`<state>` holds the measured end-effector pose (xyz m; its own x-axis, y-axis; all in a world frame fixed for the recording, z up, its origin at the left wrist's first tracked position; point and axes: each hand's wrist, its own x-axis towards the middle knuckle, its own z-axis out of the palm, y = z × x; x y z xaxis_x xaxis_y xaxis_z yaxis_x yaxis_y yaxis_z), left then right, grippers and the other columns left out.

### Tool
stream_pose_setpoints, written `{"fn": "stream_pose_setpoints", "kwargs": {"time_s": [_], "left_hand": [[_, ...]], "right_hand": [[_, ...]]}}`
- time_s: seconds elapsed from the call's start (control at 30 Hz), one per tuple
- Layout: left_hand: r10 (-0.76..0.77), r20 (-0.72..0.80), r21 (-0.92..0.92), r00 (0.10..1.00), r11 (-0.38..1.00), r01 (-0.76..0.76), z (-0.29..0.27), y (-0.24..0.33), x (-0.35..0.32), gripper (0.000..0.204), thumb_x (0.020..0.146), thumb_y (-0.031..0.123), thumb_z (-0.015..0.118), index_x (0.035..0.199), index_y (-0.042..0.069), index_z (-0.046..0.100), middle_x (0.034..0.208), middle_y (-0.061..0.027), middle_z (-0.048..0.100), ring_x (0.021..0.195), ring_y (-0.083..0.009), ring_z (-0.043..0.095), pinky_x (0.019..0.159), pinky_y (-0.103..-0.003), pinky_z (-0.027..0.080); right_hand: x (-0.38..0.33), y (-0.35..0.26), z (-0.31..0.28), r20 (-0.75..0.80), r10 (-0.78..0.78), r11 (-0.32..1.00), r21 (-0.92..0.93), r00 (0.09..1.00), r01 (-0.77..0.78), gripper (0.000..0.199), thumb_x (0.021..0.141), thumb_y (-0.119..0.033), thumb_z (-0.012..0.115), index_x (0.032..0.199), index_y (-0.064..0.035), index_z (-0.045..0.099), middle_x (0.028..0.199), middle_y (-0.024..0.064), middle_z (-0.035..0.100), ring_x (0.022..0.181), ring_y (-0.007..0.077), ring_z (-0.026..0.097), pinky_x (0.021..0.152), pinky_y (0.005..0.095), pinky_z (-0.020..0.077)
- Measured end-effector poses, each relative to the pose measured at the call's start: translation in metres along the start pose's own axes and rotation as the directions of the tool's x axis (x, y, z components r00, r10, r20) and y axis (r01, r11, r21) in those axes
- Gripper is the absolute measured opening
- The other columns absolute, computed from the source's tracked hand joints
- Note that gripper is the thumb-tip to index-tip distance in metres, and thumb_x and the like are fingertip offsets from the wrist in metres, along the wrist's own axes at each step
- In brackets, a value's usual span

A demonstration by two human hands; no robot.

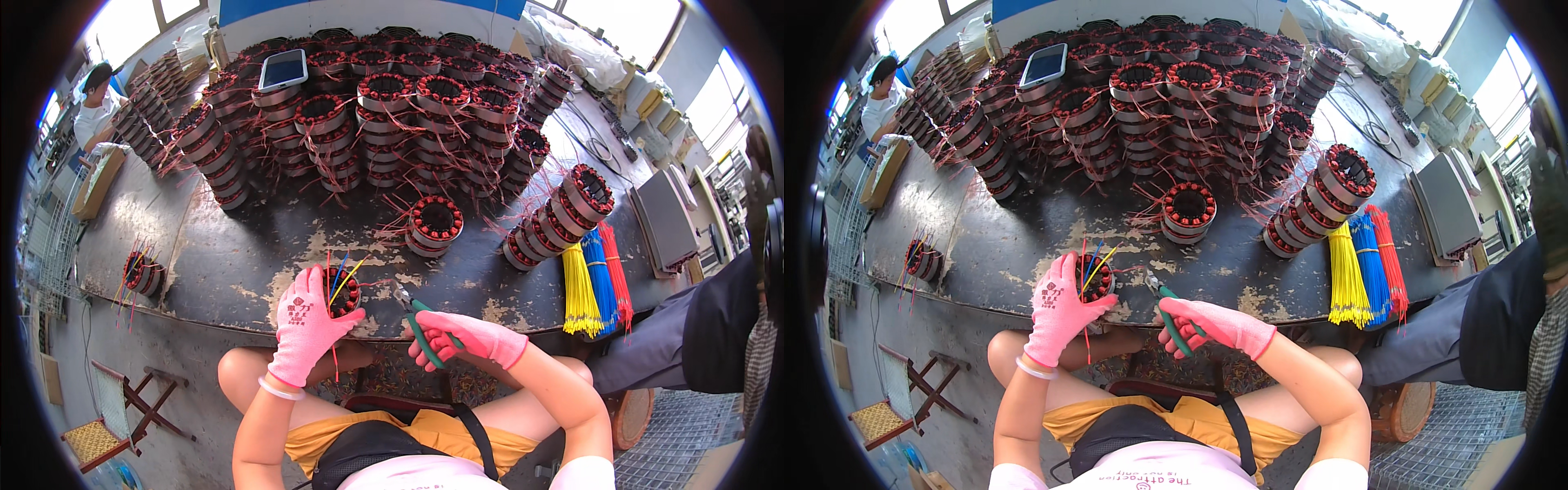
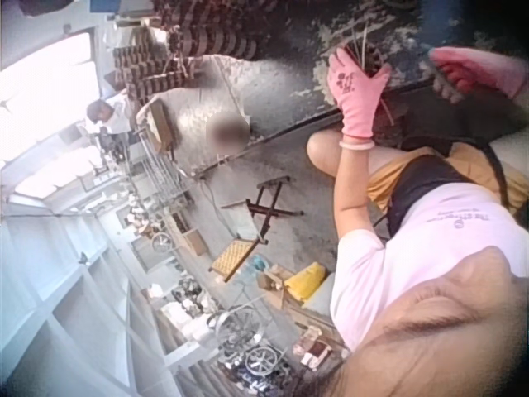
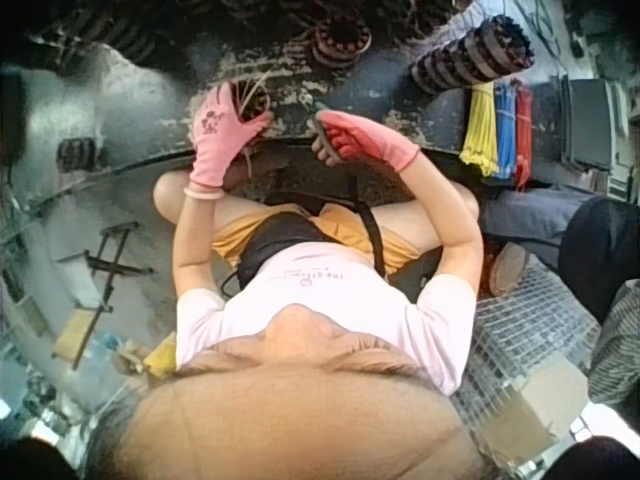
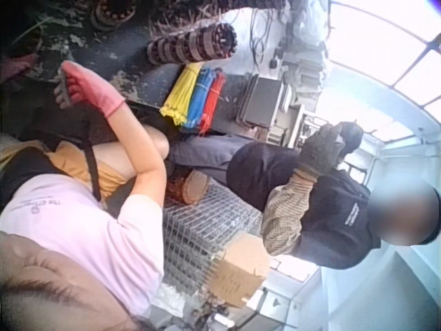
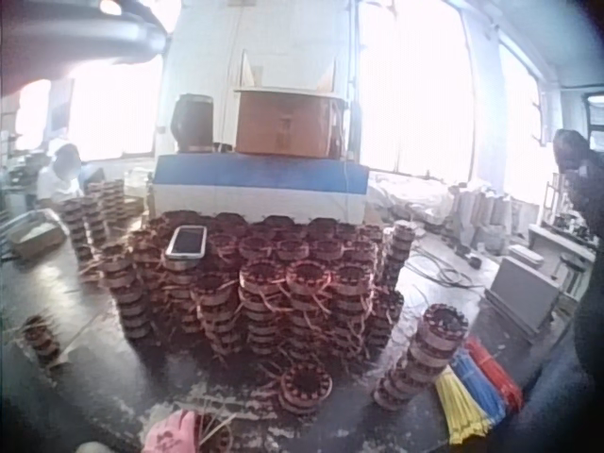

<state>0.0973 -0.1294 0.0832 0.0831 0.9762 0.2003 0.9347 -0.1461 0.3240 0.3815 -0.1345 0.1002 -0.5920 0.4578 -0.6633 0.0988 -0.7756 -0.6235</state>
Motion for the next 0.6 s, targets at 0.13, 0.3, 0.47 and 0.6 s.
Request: {"fn": "stream_pose_setpoints", "kwargs": {"time_s": [0.13, 0.3, 0.47, 0.6], "left_hand": [[0.004, 0.004, -0.014, 1.000, 1.000, -0.004, -0.002, -0.002, 0.000, 0.095, 0.067, 0.048, 0.087, 0.136, -0.004, 0.048, 0.130, -0.0202, 0.057, 0.117, -0.0388, 0.058, 0.100, -0.046, 0.047], [0.007, 0.011, -0.032, 1.000, 0.999, -0.007, -0.002, 0.000, 0.001, 0.095, 0.067, 0.048, 0.088, 0.136, -0.004, 0.048, 0.129, -0.0202, 0.057, 0.118, -0.0389, 0.058, 0.100, -0.046, 0.047], [0.011, 0.007, -0.023, 1.000, 1.000, -0.010, -0.002, 0.000, 0.000, 0.097, 0.067, 0.049, 0.087, 0.137, -0.004, 0.047, 0.131, -0.0207, 0.057, 0.118, -0.0392, 0.058, 0.101, -0.046, 0.047], [-0.026, 0.070, -0.042, 0.997, 0.999, 0.029, -0.002, 0.002, 0.002, 0.102, 0.067, 0.050, 0.087, 0.140, -0.005, 0.044, 0.133, -0.0219, 0.055, 0.120, -0.0396, 0.057, 0.101, -0.046, 0.047]], "right_hand": [[0.006, -0.007, 0.003, -0.008, -0.008, 0.999, -0.037, 1.000, 0.008, 0.063, 0.097, -0.059, 0.057, 0.124, -0.0014, 0.054, 0.103, 0.0118, 0.068, 0.087, 0.0200, 0.070, 0.082, 0.0356, 0.0599], [0.014, -0.004, 0.002, -0.060, -0.066, 0.996, -0.057, 0.996, 0.063, 0.063, 0.098, -0.058, 0.055, 0.122, 0.0008, 0.055, 0.097, 0.0111, 0.068, 0.079, 0.0189, 0.069, 0.073, 0.0330, 0.0591], [0.017, 0.000, 0.013, -0.157, -0.145, 0.986, -0.104, 0.977, 0.129, 0.049, 0.102, -0.045, 0.055, 0.118, 0.0009, 0.059, 0.084, 0.0065, 0.065, 0.070, 0.0140, 0.063, 0.062, 0.0278, 0.0516], [0.015, -0.001, 0.013, -0.197, -0.180, 0.981, -0.108, 0.964, 0.161, 0.044, 0.102, -0.041, 0.056, 0.119, -0.0008, 0.058, 0.084, 0.0051, 0.065, 0.068, 0.0128, 0.061, 0.062, 0.0269, 0.0508]]}}
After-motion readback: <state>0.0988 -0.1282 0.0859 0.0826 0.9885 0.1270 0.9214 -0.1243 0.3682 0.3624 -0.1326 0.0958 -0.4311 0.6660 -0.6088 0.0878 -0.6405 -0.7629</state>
